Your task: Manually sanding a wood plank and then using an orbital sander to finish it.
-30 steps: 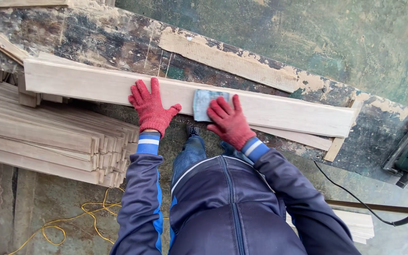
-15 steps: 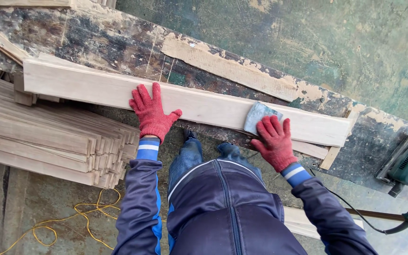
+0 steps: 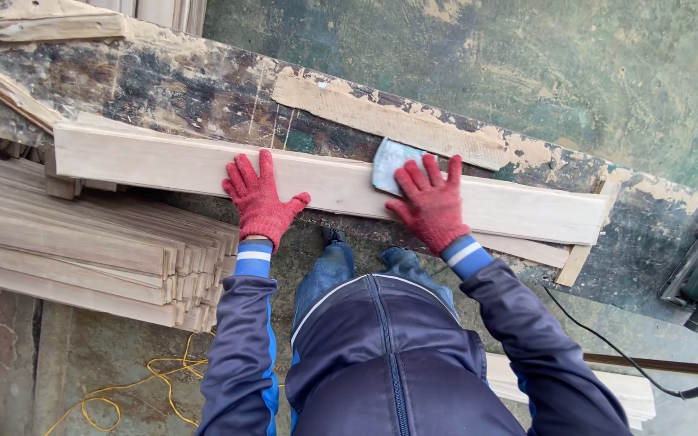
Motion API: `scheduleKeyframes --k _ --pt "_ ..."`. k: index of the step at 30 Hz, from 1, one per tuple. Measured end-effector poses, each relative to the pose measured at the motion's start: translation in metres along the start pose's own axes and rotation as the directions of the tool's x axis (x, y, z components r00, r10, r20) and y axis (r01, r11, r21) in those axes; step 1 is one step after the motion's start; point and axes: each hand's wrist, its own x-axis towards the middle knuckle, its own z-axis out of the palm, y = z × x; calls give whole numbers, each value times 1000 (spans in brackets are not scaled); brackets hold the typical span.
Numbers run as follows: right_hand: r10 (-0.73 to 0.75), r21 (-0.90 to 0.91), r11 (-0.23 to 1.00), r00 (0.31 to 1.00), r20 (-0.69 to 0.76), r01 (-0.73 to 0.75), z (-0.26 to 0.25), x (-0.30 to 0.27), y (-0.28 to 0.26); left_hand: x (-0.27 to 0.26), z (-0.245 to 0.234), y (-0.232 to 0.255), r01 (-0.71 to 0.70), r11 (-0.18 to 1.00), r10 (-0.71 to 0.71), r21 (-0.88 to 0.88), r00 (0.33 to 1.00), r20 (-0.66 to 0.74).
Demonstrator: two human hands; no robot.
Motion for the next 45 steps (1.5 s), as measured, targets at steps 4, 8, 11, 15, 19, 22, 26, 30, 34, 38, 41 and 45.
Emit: scheduleKeyframes --k 4,8,11,15,19,22,26,30,34,38,41,45 --pt "77 91 993 996 49 -81 18 -4 -16 -4 -5 0 9 1000 -9 -30 1000 -3" --pt "86 248 964 994 65 -100 35 0 -47 -4 -11 3 4 999 -3 -34 999 34" --pt "98 184 977 992 74 -110 28 -32 -27 -2 -6 -2 -9 1000 10 -28 998 55" --pt "272 104 955 959 74 -279 13 -119 50 -5 -13 0 -9 998 11 -57 999 32" --pt "595 -9 796 780 192 -605 4 -213 141 -7 -13 3 -43 998 43 -55 999 -8" --pt "742 -176 669 632 224 -722 -4 -225 148 -6 -10 2 -46 998 45 -51 999 -26" --pt "647 -2 749 730 220 -663 13 -160 60 -6 -11 2 -28 998 26 -54 999 -27" --pt "287 155 942 954 91 -298 15 -99 -19 -4 -9 1 -29 999 29 -26 999 -23" --pt "289 71 952 949 122 -299 4 -140 42 0 -13 4 -24 1000 24 -20 1000 -10" --pt "496 -96 868 840 220 -487 2 -196 98 -2 -11 5 11 999 -10 -42 1000 17" --pt "474 -30 878 860 186 -478 4 -180 82 -3 -12 3 12 999 -12 -35 1000 0" --pt "217 218 950 974 63 -226 11 -96 0 -1 -5 0 -19 999 17 -36 999 -37"
